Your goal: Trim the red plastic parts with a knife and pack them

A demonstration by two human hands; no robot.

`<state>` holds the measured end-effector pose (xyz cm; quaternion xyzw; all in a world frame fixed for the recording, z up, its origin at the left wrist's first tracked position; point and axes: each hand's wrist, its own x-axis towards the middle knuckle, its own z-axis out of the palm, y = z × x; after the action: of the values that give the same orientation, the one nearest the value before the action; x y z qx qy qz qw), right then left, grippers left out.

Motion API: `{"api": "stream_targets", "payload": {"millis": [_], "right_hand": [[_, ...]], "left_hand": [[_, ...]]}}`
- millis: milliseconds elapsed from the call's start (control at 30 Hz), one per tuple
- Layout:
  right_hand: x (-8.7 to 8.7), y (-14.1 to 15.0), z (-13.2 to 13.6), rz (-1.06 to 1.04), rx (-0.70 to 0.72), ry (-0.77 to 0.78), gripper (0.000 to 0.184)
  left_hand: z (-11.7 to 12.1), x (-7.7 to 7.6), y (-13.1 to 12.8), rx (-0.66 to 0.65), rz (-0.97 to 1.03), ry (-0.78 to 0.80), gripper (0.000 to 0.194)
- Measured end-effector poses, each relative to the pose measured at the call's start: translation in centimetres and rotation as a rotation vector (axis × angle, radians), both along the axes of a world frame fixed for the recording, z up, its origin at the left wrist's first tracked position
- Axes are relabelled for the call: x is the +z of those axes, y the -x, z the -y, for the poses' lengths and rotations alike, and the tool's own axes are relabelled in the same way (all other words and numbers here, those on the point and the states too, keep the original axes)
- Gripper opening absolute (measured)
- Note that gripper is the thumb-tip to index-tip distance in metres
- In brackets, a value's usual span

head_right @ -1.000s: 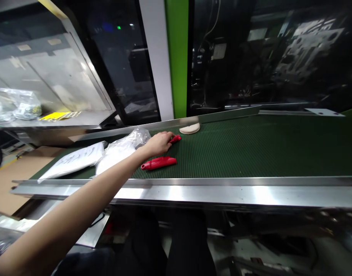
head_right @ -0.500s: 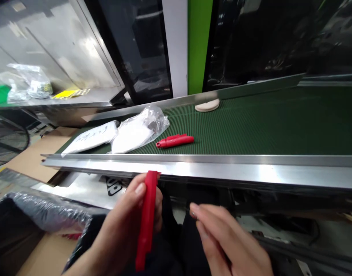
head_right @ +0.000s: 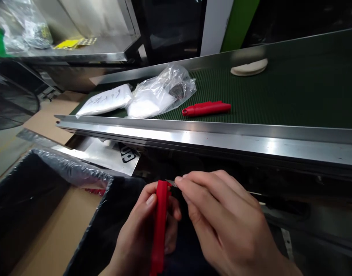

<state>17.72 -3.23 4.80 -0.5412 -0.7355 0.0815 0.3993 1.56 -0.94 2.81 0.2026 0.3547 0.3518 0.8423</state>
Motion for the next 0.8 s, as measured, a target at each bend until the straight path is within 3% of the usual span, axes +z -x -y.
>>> {"api": "stream_targets", "payload": {"millis": [800], "right_hand": [[0.25,0.33,-0.50,0.201,0.072,0.022,0.038]], "left_hand": [[0.17,-0.53,0.93,-0.006,0.022,0.052,0.032]]}}
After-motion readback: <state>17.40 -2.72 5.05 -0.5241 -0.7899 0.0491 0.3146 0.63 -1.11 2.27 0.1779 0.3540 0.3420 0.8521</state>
